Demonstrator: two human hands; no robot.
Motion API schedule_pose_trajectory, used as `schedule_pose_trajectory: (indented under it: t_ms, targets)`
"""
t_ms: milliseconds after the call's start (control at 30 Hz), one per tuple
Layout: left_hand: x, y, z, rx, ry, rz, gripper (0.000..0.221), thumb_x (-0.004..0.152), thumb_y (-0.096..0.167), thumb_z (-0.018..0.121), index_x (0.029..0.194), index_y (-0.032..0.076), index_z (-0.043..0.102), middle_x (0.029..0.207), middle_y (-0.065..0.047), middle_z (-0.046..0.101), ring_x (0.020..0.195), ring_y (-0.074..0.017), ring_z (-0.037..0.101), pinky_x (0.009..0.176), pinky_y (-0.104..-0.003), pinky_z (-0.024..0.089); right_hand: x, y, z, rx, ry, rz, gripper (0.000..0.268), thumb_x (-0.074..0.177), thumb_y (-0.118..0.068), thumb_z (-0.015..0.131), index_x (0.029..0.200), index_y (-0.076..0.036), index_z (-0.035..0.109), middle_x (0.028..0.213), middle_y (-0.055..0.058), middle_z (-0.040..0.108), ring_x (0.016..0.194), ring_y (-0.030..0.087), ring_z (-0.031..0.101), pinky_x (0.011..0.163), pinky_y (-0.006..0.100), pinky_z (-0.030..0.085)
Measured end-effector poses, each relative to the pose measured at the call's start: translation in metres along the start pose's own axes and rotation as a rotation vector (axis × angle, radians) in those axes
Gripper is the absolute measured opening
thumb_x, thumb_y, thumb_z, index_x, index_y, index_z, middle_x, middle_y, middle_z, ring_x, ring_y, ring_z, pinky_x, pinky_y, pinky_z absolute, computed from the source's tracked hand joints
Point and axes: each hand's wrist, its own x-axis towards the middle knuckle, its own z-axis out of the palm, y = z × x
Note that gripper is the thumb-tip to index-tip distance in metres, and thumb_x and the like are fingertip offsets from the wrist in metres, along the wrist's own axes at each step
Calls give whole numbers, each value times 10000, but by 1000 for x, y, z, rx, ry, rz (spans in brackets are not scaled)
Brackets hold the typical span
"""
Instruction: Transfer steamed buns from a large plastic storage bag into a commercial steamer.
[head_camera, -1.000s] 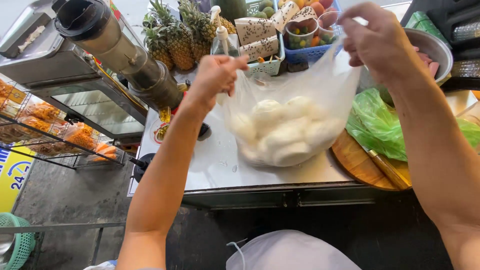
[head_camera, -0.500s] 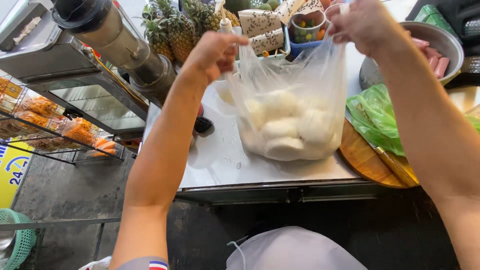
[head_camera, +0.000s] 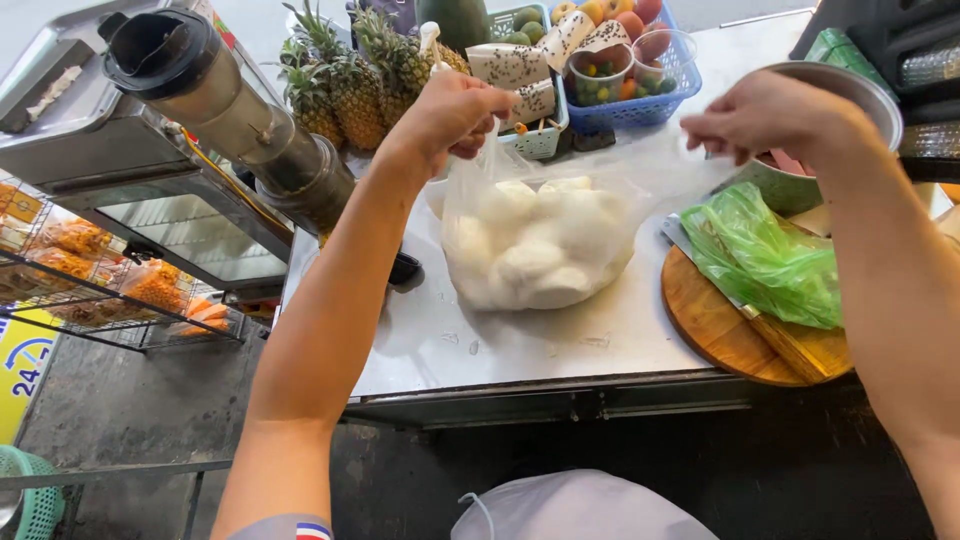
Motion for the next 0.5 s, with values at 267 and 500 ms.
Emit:
schedule_pose_trajectory:
  t_ms: [267, 500]
  targets:
    - [43, 64, 34, 161, 57, 384, 310, 855, 214, 724, 632, 53, 581, 547, -13, 521, 432, -109, 490, 396, -305, 365, -31, -116, 37, 485, -124, -660, 264, 1113, -242, 600, 1066, -1, 696, 875, 7, 646, 755, 105, 584, 728, 279, 520]
    - [45, 86, 39, 466, -66, 371, 308, 867, 316, 635, 907, 57, 796, 776, -30, 773, 706, -120, 720, 622, -287, 578, -39, -140, 60, 674, -219, -811, 227, 1100, -214, 531, 1126, -15, 637, 972, 39, 669, 889, 146, 681, 873, 344, 600]
